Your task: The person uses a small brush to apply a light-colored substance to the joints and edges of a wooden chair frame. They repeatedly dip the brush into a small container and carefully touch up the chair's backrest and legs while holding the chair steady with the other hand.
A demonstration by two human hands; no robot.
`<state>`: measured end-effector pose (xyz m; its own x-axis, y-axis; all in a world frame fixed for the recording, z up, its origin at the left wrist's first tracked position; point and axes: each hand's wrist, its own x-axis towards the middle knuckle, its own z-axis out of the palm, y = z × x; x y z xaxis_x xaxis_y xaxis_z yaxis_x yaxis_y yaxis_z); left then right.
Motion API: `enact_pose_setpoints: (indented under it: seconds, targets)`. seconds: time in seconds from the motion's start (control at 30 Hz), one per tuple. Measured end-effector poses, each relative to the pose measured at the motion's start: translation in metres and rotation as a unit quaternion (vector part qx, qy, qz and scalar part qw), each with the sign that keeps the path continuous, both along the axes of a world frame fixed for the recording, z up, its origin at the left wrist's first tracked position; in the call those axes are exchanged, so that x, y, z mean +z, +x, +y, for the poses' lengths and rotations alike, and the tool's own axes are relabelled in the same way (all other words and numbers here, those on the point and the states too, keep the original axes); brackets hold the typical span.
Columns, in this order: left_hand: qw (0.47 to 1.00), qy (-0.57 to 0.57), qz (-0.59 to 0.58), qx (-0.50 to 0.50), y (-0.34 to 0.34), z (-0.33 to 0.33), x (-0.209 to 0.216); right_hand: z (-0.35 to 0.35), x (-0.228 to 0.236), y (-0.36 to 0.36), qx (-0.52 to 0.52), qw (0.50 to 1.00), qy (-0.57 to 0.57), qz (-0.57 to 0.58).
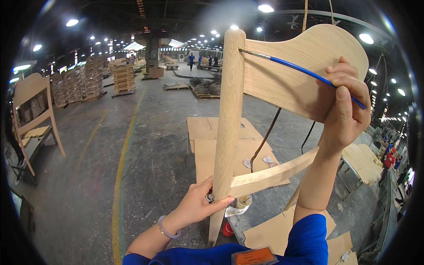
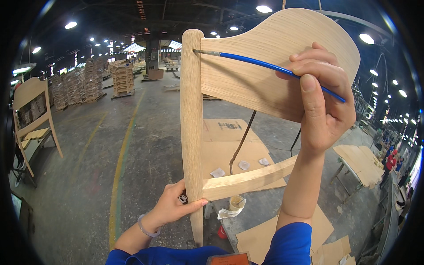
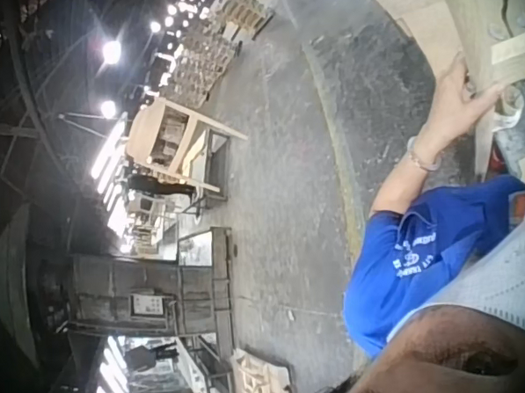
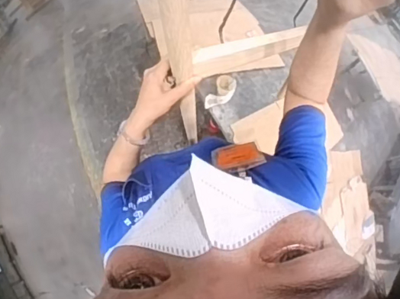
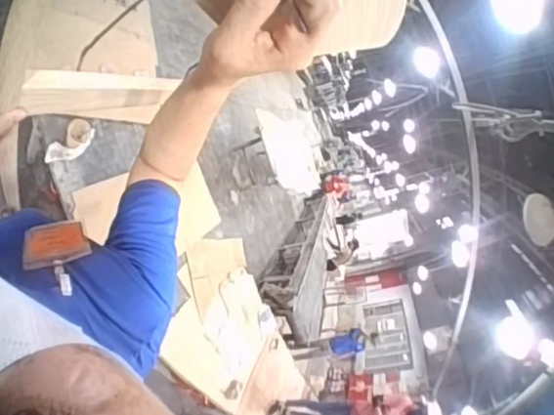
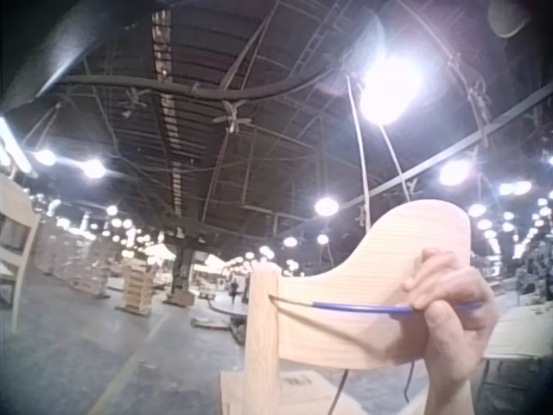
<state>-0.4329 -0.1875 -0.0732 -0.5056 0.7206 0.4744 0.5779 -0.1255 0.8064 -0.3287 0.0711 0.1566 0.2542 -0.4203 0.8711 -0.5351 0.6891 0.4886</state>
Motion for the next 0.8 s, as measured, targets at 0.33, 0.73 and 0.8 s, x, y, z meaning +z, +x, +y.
enact_pose_setpoints:
  seconds: [0.33,0.73,0.8]
  targets:
    - [1.0,-0.002,0.003,0.014,-0.005,0.0,-0.002,0.001,0.0,-0.008,0.001,1.0,0.0,0.001]
    - [1.0,0.004,0.009,0.023,-0.013,0.003,-0.005,0.005,-0.001,-0.02,0.013,1.0,0.0,-0.001]
    - [1.0,0.005,0.009,0.026,-0.014,0.004,-0.006,0.006,-0.001,-0.022,0.016,1.0,-0.003,-0.001]
